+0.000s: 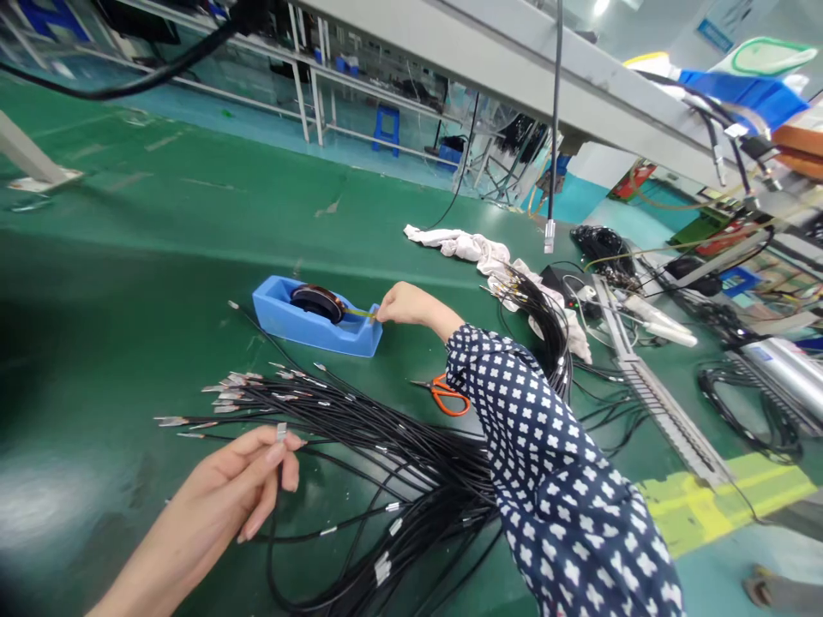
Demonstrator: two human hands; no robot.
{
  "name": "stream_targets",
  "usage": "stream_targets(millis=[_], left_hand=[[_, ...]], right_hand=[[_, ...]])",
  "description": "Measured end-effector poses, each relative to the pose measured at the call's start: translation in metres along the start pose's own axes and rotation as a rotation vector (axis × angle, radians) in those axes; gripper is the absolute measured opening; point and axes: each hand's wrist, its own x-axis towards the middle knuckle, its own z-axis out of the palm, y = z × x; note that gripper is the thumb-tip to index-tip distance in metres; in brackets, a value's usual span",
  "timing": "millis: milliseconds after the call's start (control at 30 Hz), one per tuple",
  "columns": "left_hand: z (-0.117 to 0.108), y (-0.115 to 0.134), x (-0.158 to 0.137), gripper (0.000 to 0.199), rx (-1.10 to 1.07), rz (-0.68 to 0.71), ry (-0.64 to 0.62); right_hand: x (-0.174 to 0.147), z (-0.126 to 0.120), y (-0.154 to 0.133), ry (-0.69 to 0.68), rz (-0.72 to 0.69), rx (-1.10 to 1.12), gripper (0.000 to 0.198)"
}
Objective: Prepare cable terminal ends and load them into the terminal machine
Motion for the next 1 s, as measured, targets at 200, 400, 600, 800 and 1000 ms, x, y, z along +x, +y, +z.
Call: stream_targets(millis=[200,400,600,800,1000], left_hand=[[-0.003,-0.004,0.003,0.041,0.036,0.04,-0.017],[-0.009,-0.001,0.004,0.041,0.034,0.125,-0.006],[-0.007,0.002,0.0,0.036,0.034,0.165,0.059],[-0.007,0.004,-0.002,0.033,0.148,0.196,0.111],[-0.007,0.005,-0.006,0.024,0.273,0.219,0.159]], right_hand=[[-0.006,0.015,-0.008,0.066,0.131,-0.058,0.009],[-0.047,0.049,-0.002,0.017,0.069,0.073,0.013],[-0.104,0.096,-0.02,-0.157,-0.233,0.545,0.033],[-0.115,0.129,-0.039,-0.13,-0.263,0.67,0.025],[-0.117,0.135,-0.037,-0.084,-0.285,0.641,0.024]])
